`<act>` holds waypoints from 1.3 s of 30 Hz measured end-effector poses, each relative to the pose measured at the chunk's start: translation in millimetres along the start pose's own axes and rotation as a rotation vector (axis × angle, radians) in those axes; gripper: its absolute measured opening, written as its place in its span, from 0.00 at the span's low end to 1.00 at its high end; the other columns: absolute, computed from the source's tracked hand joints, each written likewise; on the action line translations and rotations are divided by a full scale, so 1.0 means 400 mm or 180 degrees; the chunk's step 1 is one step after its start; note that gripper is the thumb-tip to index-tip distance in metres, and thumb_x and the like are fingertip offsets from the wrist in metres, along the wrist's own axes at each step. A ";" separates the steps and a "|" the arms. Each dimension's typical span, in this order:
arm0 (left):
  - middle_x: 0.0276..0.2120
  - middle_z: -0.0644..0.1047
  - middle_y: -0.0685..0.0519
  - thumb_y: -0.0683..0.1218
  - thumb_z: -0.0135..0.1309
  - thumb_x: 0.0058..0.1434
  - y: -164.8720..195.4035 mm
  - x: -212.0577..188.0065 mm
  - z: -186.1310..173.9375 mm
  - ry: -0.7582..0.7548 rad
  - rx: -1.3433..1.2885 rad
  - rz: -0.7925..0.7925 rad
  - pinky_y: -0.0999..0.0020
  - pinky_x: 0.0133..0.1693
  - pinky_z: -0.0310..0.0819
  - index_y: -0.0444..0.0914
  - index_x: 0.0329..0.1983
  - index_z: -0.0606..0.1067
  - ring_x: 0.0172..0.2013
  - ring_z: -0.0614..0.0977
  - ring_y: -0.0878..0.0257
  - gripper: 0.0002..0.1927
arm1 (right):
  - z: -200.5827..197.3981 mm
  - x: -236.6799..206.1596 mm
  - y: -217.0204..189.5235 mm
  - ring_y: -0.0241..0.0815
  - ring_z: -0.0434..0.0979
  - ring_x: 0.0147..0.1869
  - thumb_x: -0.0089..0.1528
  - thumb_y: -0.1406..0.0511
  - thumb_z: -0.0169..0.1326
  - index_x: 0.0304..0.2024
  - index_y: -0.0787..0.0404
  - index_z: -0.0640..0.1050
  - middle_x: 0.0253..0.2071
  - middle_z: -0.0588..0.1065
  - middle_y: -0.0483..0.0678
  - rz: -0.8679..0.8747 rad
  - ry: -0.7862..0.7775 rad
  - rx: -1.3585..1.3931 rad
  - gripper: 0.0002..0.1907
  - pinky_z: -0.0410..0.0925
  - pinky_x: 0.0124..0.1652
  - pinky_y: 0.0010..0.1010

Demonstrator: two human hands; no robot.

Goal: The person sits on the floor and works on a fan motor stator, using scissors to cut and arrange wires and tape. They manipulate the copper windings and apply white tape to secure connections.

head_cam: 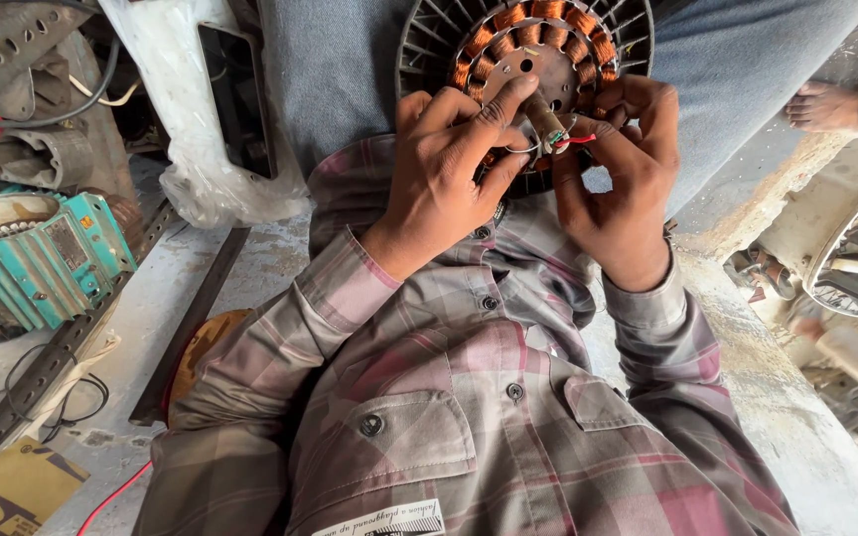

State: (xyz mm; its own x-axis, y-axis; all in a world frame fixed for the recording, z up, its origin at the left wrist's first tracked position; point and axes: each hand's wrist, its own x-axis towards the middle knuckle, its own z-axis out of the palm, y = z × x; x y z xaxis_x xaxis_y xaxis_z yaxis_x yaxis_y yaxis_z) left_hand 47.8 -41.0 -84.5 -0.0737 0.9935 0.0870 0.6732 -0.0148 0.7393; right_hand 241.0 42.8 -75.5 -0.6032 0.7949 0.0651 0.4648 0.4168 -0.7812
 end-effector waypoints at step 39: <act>0.41 0.81 0.64 0.48 0.70 0.66 0.016 -0.005 0.022 0.0169 0.0248 0.0013 0.63 0.53 0.55 0.44 0.78 0.54 0.45 0.74 0.68 0.45 | -0.003 -0.006 0.030 0.36 0.69 0.46 0.61 0.79 0.61 0.46 0.71 0.81 0.50 0.64 0.51 0.0456 -0.0092 0.0679 0.10 0.67 0.39 0.23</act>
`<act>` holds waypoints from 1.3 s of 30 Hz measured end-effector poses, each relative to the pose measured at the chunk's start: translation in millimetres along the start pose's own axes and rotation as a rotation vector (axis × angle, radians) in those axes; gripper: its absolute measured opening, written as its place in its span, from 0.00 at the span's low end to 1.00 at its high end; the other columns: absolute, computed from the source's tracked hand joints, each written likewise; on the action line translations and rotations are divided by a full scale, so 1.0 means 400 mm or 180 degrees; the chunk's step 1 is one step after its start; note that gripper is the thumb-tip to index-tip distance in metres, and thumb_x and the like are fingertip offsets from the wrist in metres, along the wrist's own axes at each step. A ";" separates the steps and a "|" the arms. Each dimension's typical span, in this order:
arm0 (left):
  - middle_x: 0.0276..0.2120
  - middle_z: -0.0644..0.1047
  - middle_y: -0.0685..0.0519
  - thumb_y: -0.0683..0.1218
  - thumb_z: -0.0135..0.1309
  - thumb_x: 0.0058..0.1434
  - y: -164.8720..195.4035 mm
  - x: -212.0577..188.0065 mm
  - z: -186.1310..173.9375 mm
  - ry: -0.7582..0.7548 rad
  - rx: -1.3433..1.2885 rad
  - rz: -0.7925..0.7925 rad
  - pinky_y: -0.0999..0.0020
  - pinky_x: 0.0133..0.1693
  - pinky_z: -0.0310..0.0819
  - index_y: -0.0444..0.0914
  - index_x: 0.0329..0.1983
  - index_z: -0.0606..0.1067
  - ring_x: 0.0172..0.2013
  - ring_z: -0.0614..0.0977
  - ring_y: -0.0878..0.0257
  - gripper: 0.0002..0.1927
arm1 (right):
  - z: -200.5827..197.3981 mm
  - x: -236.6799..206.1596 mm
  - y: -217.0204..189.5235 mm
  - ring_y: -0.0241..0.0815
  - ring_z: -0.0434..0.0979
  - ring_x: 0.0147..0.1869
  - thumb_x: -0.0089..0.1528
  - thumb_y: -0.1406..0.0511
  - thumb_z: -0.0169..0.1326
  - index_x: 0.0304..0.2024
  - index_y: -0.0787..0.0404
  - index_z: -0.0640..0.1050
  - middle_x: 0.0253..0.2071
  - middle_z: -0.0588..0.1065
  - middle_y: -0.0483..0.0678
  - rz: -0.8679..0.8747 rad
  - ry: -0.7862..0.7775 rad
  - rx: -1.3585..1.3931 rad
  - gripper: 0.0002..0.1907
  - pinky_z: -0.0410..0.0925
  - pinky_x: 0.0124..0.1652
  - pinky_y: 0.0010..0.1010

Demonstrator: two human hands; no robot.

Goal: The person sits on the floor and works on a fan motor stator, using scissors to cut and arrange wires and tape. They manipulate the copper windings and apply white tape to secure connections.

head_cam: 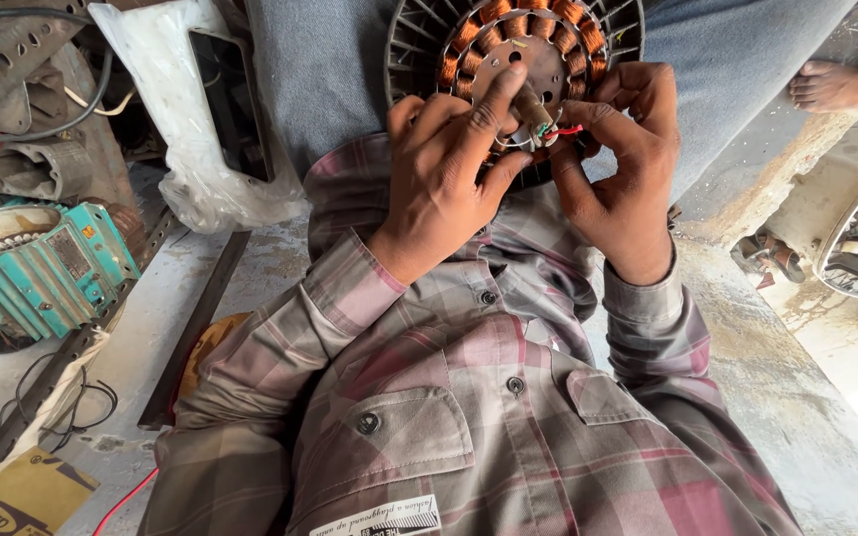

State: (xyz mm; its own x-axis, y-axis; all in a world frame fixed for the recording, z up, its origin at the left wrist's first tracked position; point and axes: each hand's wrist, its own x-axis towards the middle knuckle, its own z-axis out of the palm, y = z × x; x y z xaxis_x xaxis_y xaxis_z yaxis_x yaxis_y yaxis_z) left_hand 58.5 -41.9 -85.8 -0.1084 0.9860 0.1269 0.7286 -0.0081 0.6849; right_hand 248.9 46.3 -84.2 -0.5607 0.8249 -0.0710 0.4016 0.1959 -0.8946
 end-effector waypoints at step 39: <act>0.39 0.80 0.66 0.49 0.68 0.69 0.005 -0.002 0.010 0.0022 0.0193 -0.0052 0.58 0.58 0.54 0.42 0.77 0.56 0.44 0.74 0.69 0.41 | -0.002 0.009 -0.002 0.36 0.68 0.47 0.62 0.78 0.60 0.47 0.68 0.81 0.50 0.61 0.50 0.0013 -0.0129 0.0012 0.11 0.67 0.39 0.22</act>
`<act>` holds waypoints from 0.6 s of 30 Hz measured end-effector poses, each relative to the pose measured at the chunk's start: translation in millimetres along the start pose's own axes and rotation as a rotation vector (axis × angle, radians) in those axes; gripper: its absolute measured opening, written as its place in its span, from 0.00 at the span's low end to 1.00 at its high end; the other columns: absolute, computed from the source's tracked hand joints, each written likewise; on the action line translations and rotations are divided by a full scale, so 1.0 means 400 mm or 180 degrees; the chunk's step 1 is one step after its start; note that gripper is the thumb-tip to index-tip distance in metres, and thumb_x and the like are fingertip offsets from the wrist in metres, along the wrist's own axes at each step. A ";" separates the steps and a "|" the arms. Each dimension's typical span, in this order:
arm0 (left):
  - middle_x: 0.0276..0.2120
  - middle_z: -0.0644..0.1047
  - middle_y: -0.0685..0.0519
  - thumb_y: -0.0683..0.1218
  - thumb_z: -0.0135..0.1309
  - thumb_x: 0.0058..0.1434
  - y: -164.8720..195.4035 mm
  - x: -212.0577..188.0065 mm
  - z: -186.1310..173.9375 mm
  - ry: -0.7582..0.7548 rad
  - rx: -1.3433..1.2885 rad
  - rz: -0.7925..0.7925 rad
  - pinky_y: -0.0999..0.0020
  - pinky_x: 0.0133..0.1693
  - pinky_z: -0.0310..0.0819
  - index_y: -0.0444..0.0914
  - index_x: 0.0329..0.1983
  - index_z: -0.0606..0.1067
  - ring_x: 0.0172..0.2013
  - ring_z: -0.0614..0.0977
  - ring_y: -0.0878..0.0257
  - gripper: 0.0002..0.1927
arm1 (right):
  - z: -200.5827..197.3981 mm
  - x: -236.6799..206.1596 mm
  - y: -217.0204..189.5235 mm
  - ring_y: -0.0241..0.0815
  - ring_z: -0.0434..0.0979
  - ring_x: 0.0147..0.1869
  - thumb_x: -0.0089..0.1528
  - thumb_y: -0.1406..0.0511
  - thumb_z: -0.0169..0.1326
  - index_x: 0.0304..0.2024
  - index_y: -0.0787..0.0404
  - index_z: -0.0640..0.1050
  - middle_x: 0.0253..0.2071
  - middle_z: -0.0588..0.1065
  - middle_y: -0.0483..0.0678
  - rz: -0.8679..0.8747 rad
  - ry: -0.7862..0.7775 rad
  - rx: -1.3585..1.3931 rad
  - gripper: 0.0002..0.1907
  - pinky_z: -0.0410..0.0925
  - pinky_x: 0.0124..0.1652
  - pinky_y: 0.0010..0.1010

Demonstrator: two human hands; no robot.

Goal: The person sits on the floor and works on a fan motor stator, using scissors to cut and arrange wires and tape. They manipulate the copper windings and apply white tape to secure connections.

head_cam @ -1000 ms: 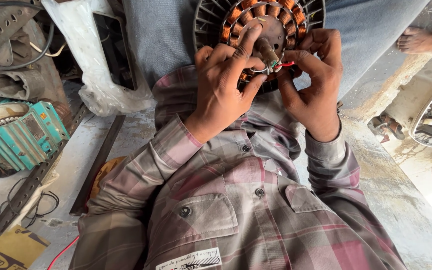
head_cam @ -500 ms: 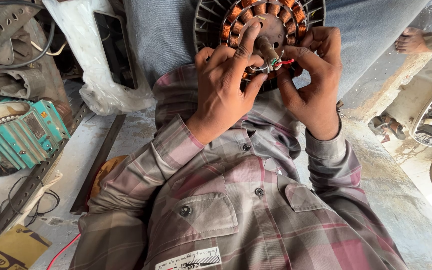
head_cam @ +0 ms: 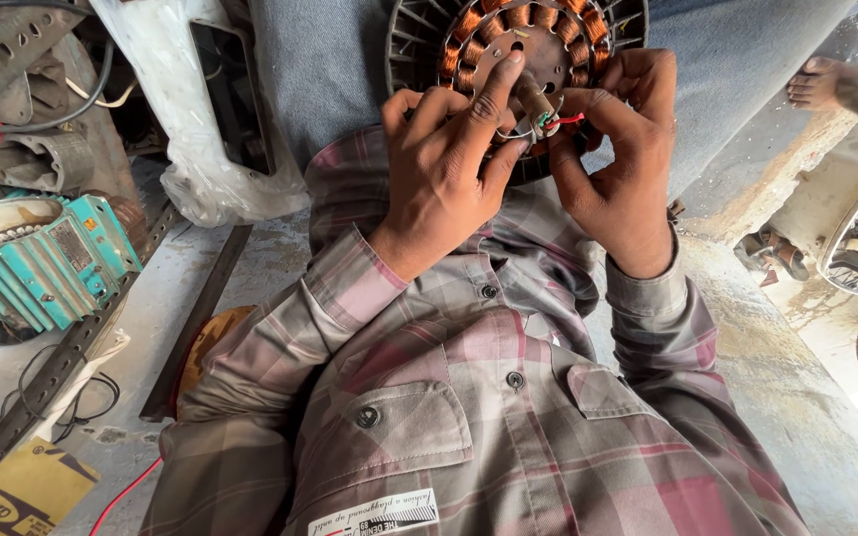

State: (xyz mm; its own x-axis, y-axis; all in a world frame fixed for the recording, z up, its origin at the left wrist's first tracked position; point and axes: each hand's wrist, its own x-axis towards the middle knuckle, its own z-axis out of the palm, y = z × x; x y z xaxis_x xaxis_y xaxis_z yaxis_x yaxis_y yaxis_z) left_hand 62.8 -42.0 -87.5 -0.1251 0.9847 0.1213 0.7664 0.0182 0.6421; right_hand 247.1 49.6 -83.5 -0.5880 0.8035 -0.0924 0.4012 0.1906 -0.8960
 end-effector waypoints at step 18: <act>0.37 0.79 0.68 0.47 0.66 0.70 -0.003 0.002 0.014 0.0050 -0.0242 -0.0133 0.65 0.53 0.56 0.42 0.77 0.57 0.42 0.73 0.69 0.39 | -0.001 -0.003 0.024 0.40 0.71 0.51 0.61 0.78 0.63 0.42 0.70 0.81 0.52 0.63 0.53 -0.0114 0.0090 0.0025 0.07 0.72 0.41 0.22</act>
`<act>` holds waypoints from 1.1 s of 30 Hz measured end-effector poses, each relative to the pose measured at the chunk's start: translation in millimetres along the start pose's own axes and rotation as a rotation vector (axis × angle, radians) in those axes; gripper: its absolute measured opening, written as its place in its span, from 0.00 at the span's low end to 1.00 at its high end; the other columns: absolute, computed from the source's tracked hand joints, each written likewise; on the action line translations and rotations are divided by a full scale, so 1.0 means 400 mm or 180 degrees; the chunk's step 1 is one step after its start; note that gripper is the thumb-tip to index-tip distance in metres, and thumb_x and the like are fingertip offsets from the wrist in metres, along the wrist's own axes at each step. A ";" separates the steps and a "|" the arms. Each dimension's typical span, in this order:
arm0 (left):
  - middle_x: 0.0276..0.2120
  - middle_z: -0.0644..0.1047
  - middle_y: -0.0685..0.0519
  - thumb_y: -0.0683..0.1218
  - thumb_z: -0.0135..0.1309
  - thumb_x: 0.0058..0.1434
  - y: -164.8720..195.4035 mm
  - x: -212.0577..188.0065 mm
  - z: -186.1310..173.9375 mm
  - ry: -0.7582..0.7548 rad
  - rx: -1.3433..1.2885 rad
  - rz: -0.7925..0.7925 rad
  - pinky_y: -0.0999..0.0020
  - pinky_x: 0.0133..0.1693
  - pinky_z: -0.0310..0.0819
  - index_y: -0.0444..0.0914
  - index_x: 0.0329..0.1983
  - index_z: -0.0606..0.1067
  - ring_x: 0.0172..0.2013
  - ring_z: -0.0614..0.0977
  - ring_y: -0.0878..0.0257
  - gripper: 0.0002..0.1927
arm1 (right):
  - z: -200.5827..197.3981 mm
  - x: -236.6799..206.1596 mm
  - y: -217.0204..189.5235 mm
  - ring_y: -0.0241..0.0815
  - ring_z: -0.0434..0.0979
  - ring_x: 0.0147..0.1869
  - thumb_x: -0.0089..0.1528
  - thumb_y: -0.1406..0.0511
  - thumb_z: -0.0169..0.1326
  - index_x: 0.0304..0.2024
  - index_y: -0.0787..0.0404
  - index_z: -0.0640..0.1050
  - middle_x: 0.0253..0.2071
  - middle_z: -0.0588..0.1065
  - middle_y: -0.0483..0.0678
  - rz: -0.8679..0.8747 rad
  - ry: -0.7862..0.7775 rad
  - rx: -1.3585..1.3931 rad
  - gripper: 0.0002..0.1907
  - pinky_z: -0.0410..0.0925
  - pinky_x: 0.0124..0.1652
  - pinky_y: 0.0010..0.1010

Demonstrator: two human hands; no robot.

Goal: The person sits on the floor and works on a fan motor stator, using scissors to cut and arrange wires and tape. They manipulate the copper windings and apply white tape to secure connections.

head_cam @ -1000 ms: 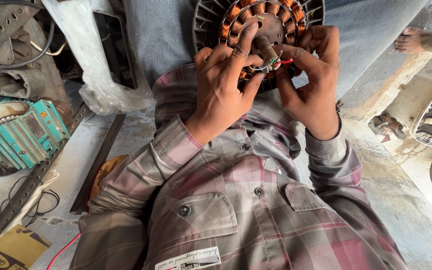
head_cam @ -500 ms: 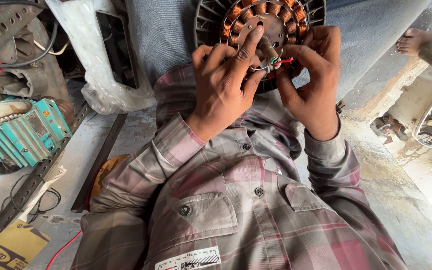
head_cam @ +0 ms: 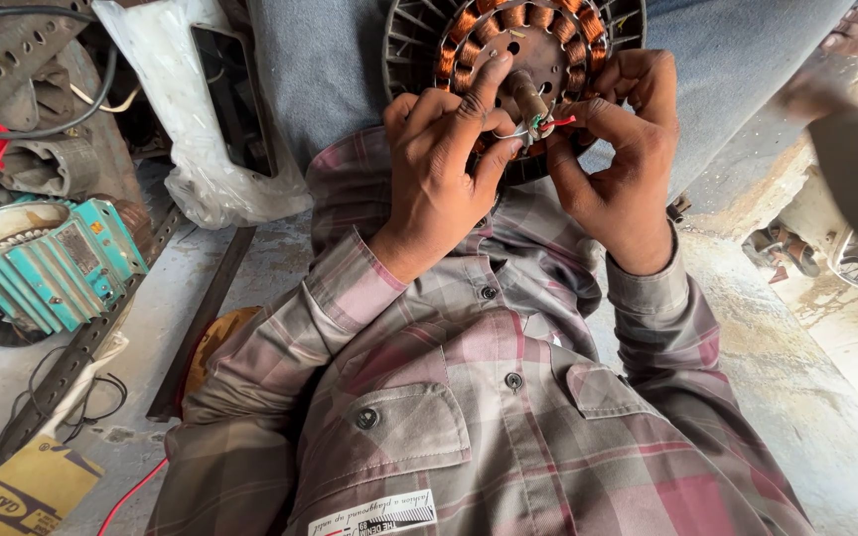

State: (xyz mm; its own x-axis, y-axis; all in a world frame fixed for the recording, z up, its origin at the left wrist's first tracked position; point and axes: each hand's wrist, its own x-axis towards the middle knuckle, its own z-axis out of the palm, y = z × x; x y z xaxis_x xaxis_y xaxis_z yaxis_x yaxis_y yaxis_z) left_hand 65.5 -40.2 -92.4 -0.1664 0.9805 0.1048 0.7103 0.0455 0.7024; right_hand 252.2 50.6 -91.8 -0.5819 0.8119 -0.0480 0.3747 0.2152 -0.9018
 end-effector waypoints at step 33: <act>0.37 0.80 0.66 0.46 0.63 0.71 0.000 0.005 0.001 -0.0113 -0.0067 -0.0020 0.64 0.54 0.56 0.42 0.75 0.60 0.42 0.75 0.69 0.34 | -0.013 0.020 -0.013 0.39 0.71 0.51 0.61 0.79 0.61 0.46 0.68 0.83 0.51 0.62 0.52 -0.0015 -0.0093 0.0153 0.11 0.74 0.42 0.22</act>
State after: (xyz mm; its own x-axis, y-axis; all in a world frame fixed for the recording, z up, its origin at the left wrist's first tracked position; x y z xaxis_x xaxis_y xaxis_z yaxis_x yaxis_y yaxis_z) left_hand 65.6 -38.2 -92.5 -0.1461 0.9864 0.0756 0.6948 0.0479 0.7176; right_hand 249.2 58.8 -85.3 -0.6047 0.7945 -0.0554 0.3372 0.1923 -0.9216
